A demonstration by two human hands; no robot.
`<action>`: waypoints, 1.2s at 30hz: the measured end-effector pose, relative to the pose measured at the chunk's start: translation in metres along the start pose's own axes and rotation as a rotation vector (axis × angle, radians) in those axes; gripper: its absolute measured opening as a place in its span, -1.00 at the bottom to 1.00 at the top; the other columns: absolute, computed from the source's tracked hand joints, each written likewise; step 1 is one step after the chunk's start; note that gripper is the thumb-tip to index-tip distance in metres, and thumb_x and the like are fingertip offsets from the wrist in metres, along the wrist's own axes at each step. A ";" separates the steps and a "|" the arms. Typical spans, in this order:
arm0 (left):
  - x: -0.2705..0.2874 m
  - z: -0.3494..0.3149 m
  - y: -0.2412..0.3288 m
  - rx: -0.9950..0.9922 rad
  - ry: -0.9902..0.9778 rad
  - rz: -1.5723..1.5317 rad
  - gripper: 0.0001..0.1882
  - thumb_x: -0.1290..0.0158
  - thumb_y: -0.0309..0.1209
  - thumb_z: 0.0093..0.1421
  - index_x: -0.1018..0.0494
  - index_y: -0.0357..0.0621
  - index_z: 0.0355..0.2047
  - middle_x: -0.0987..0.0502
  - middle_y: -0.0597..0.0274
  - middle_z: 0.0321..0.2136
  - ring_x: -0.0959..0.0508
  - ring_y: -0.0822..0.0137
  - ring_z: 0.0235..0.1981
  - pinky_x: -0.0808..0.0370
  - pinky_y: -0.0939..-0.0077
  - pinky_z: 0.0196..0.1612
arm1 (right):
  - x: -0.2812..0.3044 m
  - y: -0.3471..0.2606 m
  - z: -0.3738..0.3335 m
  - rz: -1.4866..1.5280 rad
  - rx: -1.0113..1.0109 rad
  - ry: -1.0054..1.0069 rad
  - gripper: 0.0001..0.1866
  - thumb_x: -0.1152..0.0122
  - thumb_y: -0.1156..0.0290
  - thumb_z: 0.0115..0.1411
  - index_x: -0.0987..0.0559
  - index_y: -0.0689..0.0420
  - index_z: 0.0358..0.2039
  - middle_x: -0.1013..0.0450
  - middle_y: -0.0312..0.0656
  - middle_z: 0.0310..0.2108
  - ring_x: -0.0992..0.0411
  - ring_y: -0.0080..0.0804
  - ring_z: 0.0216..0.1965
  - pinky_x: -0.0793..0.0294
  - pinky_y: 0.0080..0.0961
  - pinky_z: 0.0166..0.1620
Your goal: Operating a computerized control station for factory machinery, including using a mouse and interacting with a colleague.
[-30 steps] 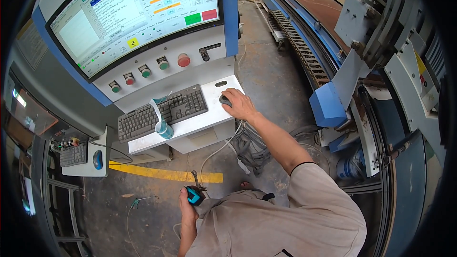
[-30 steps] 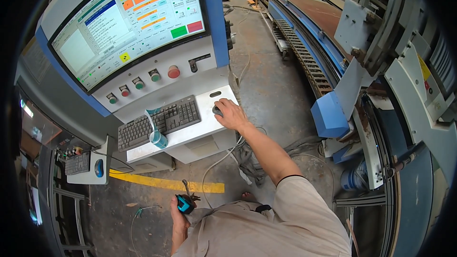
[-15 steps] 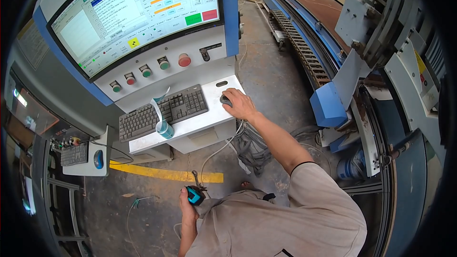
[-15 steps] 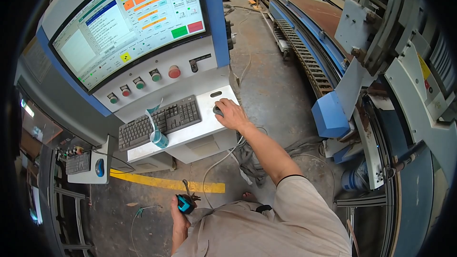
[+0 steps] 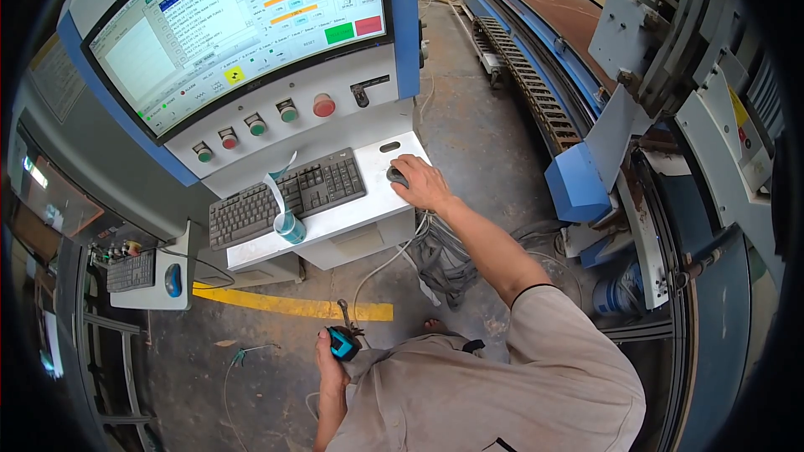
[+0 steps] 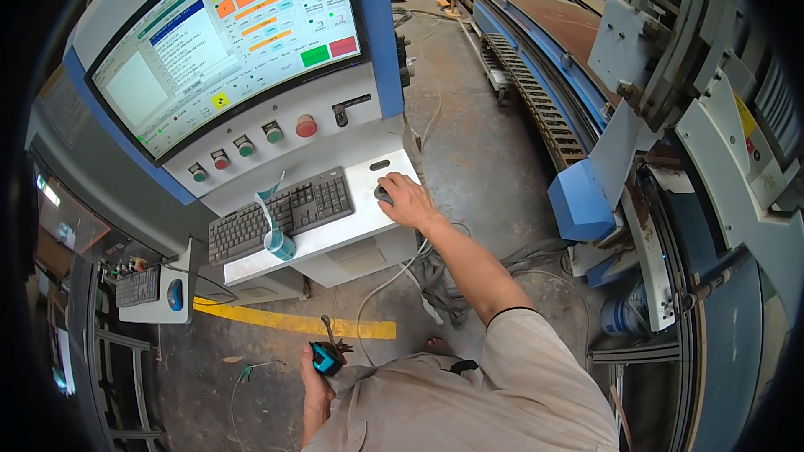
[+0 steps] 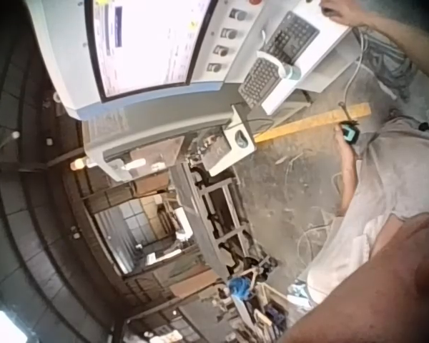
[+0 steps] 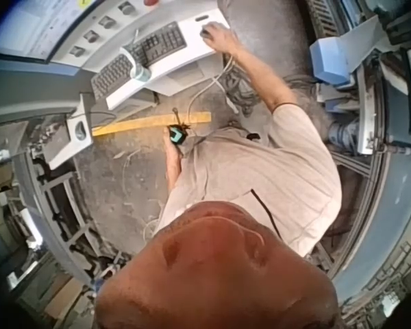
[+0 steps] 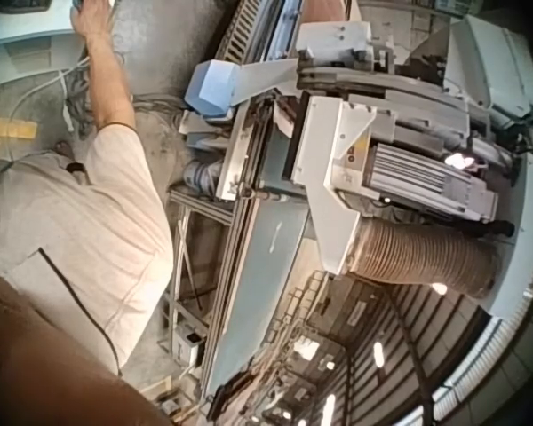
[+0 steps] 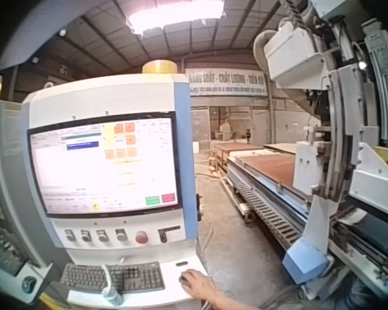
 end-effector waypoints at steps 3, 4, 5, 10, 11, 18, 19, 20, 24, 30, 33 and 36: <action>-0.002 -0.001 0.002 0.001 0.002 -0.010 -0.35 0.09 0.19 0.35 -0.53 -0.26 -0.26 -0.59 0.06 -0.50 -0.60 0.18 -0.47 -0.54 0.33 -0.32 | 0.000 0.000 0.001 0.001 -0.007 -0.008 -0.47 -0.33 0.23 0.16 -0.51 0.11 0.14 -0.44 -0.10 0.11 -0.45 -0.05 0.13 -0.52 -0.11 0.12; -0.004 -0.001 0.004 -0.002 -0.004 -0.007 -0.35 0.09 0.20 0.36 -0.53 -0.26 -0.26 -0.59 0.06 -0.50 -0.61 0.18 -0.47 -0.54 0.33 -0.32 | 0.000 0.000 0.002 0.001 -0.007 -0.007 -0.47 -0.33 0.23 0.16 -0.51 0.11 0.14 -0.44 -0.10 0.11 -0.45 -0.05 0.13 -0.52 -0.11 0.12; -0.003 0.000 0.003 -0.003 -0.004 -0.006 -0.35 0.09 0.20 0.36 -0.53 -0.26 -0.26 -0.59 0.06 -0.50 -0.61 0.18 -0.47 -0.54 0.33 -0.32 | 0.000 0.001 0.002 0.013 -0.017 -0.019 -0.47 -0.31 0.23 0.17 -0.51 0.12 0.14 -0.43 -0.08 0.13 -0.44 -0.04 0.14 -0.51 -0.11 0.14; 0.004 0.003 -0.003 -0.005 0.000 0.013 -0.32 0.11 0.22 0.35 -0.54 -0.27 -0.25 -0.60 0.05 -0.51 -0.61 0.17 -0.47 -0.54 0.34 -0.31 | -0.002 0.001 0.001 0.021 -0.019 -0.024 -0.46 -0.29 0.22 0.17 -0.51 0.12 0.15 -0.43 -0.06 0.15 -0.43 -0.02 0.15 -0.49 -0.11 0.15; 0.005 0.003 -0.004 -0.004 0.000 0.013 -0.32 0.11 0.22 0.35 -0.54 -0.27 -0.25 -0.60 0.05 -0.51 -0.61 0.17 -0.47 -0.54 0.34 -0.31 | -0.001 0.001 0.001 0.021 -0.017 -0.022 -0.46 -0.29 0.22 0.17 -0.51 0.12 0.16 -0.43 -0.06 0.15 -0.43 -0.02 0.15 -0.49 -0.11 0.15; 0.009 0.004 -0.009 0.022 0.028 -0.021 -0.34 0.06 0.21 0.34 -0.53 -0.27 -0.23 -0.60 0.04 -0.48 -0.62 0.16 -0.47 -0.55 0.32 -0.32 | 0.000 0.001 -0.001 0.022 -0.024 -0.026 -0.46 -0.30 0.23 0.17 -0.51 0.11 0.16 -0.43 -0.07 0.15 -0.43 -0.03 0.15 -0.50 -0.11 0.14; 0.010 0.004 -0.009 0.027 0.028 -0.029 -0.34 0.05 0.20 0.34 -0.53 -0.26 -0.23 -0.60 0.04 -0.48 -0.61 0.16 -0.47 -0.55 0.31 -0.33 | 0.000 0.000 -0.001 0.022 -0.024 -0.027 -0.46 -0.30 0.23 0.17 -0.51 0.11 0.16 -0.43 -0.07 0.15 -0.43 -0.03 0.15 -0.50 -0.11 0.14; 0.010 0.003 -0.009 0.027 0.029 -0.029 -0.34 0.05 0.20 0.34 -0.53 -0.26 -0.23 -0.60 0.04 -0.48 -0.61 0.16 -0.47 -0.55 0.31 -0.33 | -0.001 0.000 -0.001 0.021 -0.024 -0.029 -0.46 -0.30 0.23 0.17 -0.51 0.11 0.16 -0.43 -0.07 0.15 -0.43 -0.03 0.15 -0.50 -0.11 0.14; 0.005 0.001 -0.004 0.024 0.030 -0.021 -0.35 0.05 0.21 0.33 -0.53 -0.25 -0.23 -0.60 0.06 -0.49 -0.61 0.16 -0.48 -0.55 0.31 -0.32 | 0.000 0.001 0.000 0.018 -0.029 -0.031 -0.47 -0.30 0.23 0.17 -0.51 0.11 0.15 -0.43 -0.07 0.15 -0.43 -0.02 0.15 -0.50 -0.11 0.14; 0.002 -0.002 -0.001 0.027 0.011 -0.019 -0.35 0.05 0.21 0.33 -0.53 -0.25 -0.25 -0.59 0.07 -0.50 -0.61 0.18 -0.48 -0.55 0.32 -0.33 | 0.000 0.001 -0.001 0.026 -0.029 -0.021 -0.47 -0.30 0.24 0.17 -0.51 0.11 0.14 -0.43 -0.07 0.15 -0.43 -0.01 0.16 -0.50 -0.11 0.15; 0.004 -0.002 -0.003 0.026 0.010 -0.020 -0.36 0.06 0.20 0.33 -0.53 -0.24 -0.25 -0.59 0.07 -0.50 -0.61 0.18 -0.48 -0.54 0.32 -0.33 | 0.001 0.000 -0.001 0.036 -0.020 -0.015 -0.47 -0.31 0.24 0.16 -0.51 0.11 0.14 -0.43 -0.07 0.15 -0.43 -0.01 0.15 -0.50 -0.11 0.15; 0.004 -0.001 -0.002 0.018 0.004 -0.020 -0.36 0.06 0.20 0.34 -0.53 -0.24 -0.26 -0.59 0.07 -0.50 -0.60 0.19 -0.48 -0.53 0.33 -0.33 | 0.001 0.000 -0.001 0.035 -0.025 -0.021 -0.47 -0.31 0.24 0.17 -0.52 0.11 0.14 -0.43 -0.07 0.15 -0.43 -0.01 0.15 -0.50 -0.12 0.16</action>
Point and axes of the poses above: each hand's wrist, its own z-axis towards the middle knuckle, its own x-axis out of the back of the hand, y = z × x, the point moved 7 cm from there along z, towards the middle knuckle
